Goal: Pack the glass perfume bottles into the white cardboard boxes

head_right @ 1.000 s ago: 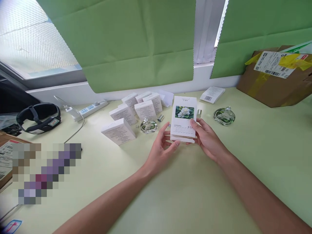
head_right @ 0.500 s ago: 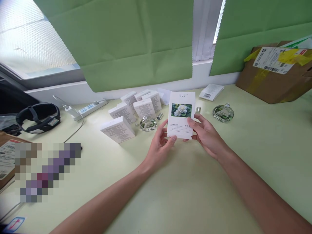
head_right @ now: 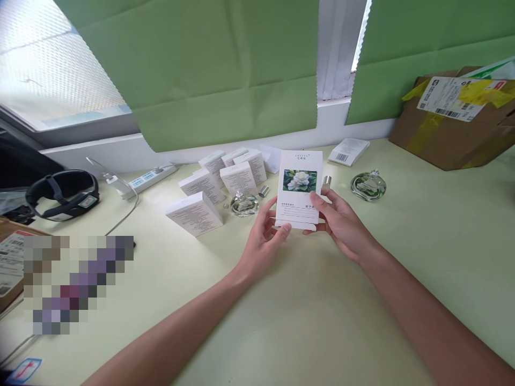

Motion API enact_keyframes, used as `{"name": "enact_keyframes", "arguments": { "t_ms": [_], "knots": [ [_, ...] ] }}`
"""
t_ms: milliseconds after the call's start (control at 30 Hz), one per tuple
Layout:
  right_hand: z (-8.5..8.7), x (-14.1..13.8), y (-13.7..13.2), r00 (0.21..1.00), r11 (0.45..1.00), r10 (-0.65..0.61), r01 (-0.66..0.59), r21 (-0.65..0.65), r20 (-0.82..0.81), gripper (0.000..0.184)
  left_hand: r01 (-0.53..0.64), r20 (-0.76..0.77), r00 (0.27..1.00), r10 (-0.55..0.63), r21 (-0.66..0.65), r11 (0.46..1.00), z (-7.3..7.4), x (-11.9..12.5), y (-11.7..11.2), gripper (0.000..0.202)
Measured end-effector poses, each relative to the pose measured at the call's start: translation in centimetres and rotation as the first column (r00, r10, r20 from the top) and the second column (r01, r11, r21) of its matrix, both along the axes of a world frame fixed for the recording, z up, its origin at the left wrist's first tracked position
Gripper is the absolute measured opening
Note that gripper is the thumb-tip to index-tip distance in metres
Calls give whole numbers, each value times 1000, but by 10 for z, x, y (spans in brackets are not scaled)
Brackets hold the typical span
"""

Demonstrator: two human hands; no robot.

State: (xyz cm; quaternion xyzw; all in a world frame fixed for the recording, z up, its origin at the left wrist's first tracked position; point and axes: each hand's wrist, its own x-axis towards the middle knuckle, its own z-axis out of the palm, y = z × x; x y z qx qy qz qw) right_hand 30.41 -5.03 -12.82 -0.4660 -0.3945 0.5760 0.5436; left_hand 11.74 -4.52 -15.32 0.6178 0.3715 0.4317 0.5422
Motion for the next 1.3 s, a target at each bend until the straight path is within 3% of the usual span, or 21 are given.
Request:
{"name": "enact_keyframes", "arguments": {
  "t_ms": [700,1033,1300],
  "knots": [
    [-2,1,1,1000,998,24,-24,-51,3,32,1,-54,999,1,34,999,2,-1,-2,70],
    [0,1,0,998,994,57,-59,-91,-18,28,17,-44,999,-12,123,992,0,-1,-4,56],
    [0,4,0,994,988,107,-104,-110,14,30,1,-22,1000,2,121,993,-3,0,-4,44]
  ]
}}
